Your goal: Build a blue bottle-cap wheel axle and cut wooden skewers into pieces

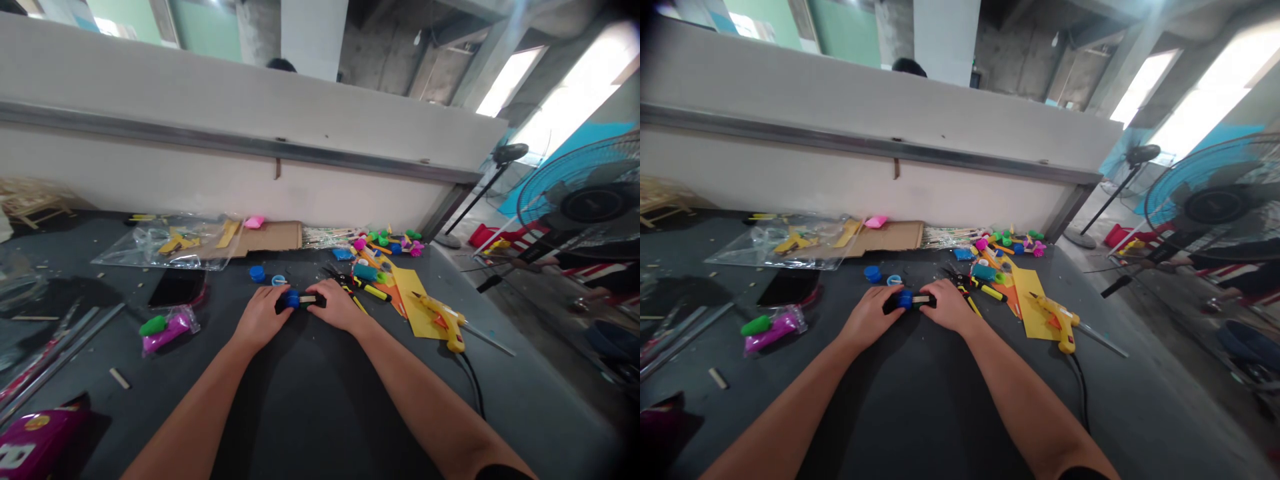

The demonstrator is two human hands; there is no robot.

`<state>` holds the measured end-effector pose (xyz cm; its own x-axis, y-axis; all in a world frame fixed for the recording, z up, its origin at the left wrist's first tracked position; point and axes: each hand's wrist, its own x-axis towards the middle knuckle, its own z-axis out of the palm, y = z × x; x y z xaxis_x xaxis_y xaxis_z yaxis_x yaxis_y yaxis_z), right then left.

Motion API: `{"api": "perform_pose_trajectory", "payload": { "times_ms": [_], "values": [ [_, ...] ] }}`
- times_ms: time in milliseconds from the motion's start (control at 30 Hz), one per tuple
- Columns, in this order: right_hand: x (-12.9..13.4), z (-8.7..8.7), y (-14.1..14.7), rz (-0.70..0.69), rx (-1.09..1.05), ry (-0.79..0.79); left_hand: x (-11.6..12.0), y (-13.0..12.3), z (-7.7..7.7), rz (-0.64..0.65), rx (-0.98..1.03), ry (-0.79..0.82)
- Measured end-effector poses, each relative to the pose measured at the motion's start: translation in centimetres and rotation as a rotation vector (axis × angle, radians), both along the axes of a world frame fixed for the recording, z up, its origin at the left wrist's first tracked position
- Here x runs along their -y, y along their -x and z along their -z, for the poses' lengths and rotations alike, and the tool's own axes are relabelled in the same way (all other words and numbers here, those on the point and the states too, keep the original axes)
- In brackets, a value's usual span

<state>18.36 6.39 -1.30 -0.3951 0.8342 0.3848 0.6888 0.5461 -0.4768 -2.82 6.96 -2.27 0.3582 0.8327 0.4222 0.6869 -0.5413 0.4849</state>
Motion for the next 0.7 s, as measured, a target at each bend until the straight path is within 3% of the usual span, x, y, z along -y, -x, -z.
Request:
{"api": "perform_pose_trajectory", "payload": {
  "times_ms": [700],
  "values": [
    [0.61, -0.32, 0.28, 0.017, -0.197, 0.012, 0.23, 0.01, -0.43, 0.035, 0.013, 0.021]
  ]
}}
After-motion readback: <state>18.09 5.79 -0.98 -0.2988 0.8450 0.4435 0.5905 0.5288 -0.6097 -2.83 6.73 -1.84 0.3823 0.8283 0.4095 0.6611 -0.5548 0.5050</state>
